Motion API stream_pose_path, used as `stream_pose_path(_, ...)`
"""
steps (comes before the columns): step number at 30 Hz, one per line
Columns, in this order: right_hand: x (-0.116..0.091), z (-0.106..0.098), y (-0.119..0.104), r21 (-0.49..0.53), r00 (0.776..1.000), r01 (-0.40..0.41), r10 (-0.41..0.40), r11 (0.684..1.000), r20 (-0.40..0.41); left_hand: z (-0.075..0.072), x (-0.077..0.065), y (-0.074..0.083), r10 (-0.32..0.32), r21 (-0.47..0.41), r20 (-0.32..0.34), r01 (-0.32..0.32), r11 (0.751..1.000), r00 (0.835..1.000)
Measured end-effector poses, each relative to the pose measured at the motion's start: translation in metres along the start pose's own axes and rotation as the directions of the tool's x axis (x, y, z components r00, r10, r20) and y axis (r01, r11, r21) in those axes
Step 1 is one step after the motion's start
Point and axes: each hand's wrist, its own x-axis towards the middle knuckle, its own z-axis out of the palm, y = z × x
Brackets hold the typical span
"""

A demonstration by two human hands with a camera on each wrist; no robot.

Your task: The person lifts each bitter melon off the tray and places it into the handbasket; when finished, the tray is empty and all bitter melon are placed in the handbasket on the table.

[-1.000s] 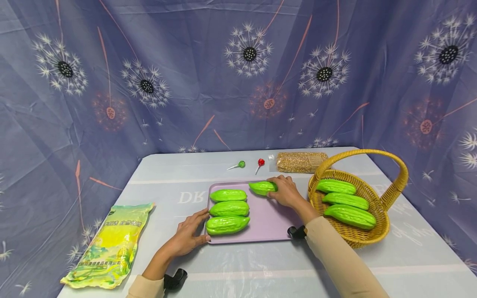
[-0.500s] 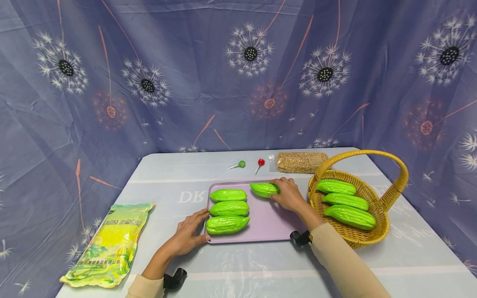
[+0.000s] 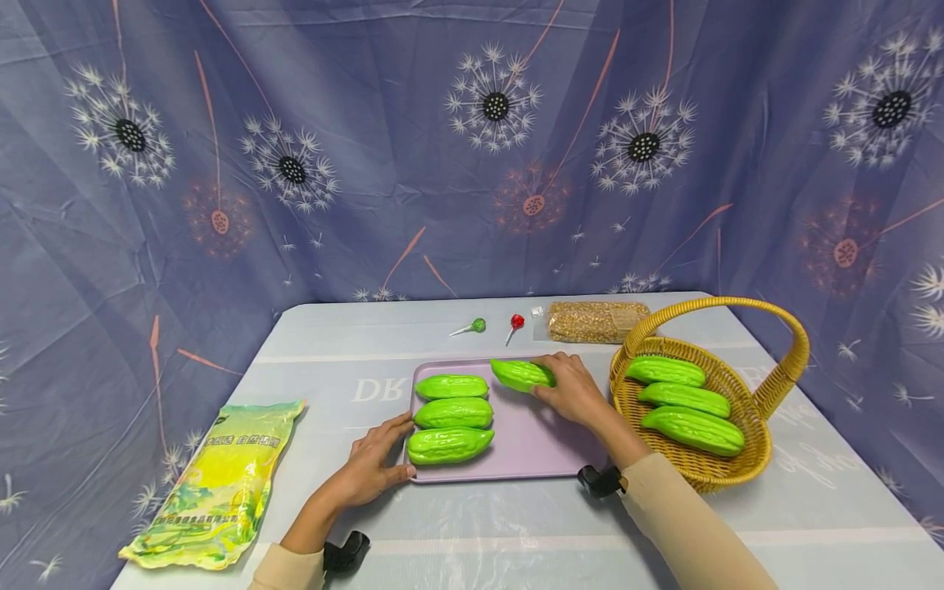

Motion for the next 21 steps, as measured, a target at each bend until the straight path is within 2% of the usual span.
stream_pose_path(8, -0.012, -0.009, -0.003, 0.020, 0.998, 0.026, -0.025, 0.999, -0.056, 0.000, -0.001, 0.000, 0.004, 0.008, -0.006, -0.003, 1.000, 1.000)
stream_pose_path(21, -0.037, -0.031, -0.005, 0.037, 0.992, 0.081, -0.077, 0.996, -0.102, 0.000, 0.000, 0.000, -0.004, 0.014, -0.005, 0.004, 1.000, 1.000)
